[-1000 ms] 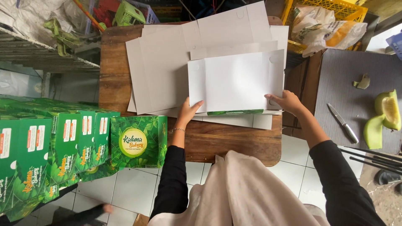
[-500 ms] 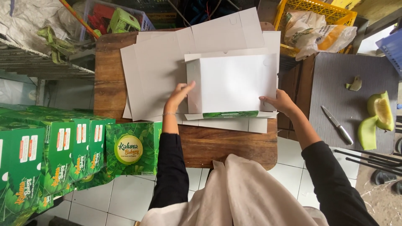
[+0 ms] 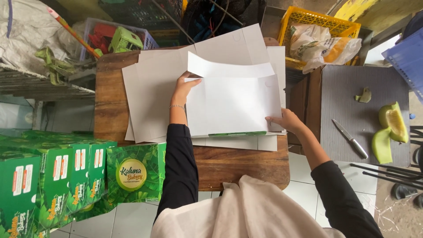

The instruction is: Folding and assembling green cardboard bakery boxes on a wooden table.

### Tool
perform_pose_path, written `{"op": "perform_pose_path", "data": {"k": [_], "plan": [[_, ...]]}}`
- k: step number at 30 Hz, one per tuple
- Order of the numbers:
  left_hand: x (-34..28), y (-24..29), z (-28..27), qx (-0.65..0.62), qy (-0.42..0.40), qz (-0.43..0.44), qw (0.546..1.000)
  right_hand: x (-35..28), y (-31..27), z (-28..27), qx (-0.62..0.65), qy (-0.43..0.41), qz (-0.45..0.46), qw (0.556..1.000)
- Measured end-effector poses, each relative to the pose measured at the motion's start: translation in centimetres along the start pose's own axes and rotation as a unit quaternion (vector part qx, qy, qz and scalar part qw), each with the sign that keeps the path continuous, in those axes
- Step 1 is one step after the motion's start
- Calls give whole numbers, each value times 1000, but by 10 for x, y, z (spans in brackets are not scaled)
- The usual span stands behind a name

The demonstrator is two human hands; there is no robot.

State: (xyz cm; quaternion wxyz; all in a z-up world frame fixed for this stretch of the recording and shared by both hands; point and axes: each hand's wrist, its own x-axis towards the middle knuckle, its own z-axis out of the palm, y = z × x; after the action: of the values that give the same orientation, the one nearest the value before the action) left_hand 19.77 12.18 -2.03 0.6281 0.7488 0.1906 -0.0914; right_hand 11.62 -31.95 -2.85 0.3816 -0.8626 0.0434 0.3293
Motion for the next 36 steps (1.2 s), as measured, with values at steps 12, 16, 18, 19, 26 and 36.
{"op": "perform_pose_path", "data": {"k": [12,16,18,19,26,36], "plan": [[-50,-78,103,495,245,213,806,22,20,17,15,12,72,997],[-87,-54,120,549,71,161,817,28,42,23,22,28,87,996],[-83,-53,120,554,53,136,820,16,24,17,-2,43,98,994],[-82,-53,121,558,36,111,821,11,15,13,-25,59,107,992],[-86,-60,127,601,24,102,792,-55,-84,13,-261,196,46,944],[-89,-56,127,558,39,113,821,-32,-80,77,-290,160,-174,927]]}}
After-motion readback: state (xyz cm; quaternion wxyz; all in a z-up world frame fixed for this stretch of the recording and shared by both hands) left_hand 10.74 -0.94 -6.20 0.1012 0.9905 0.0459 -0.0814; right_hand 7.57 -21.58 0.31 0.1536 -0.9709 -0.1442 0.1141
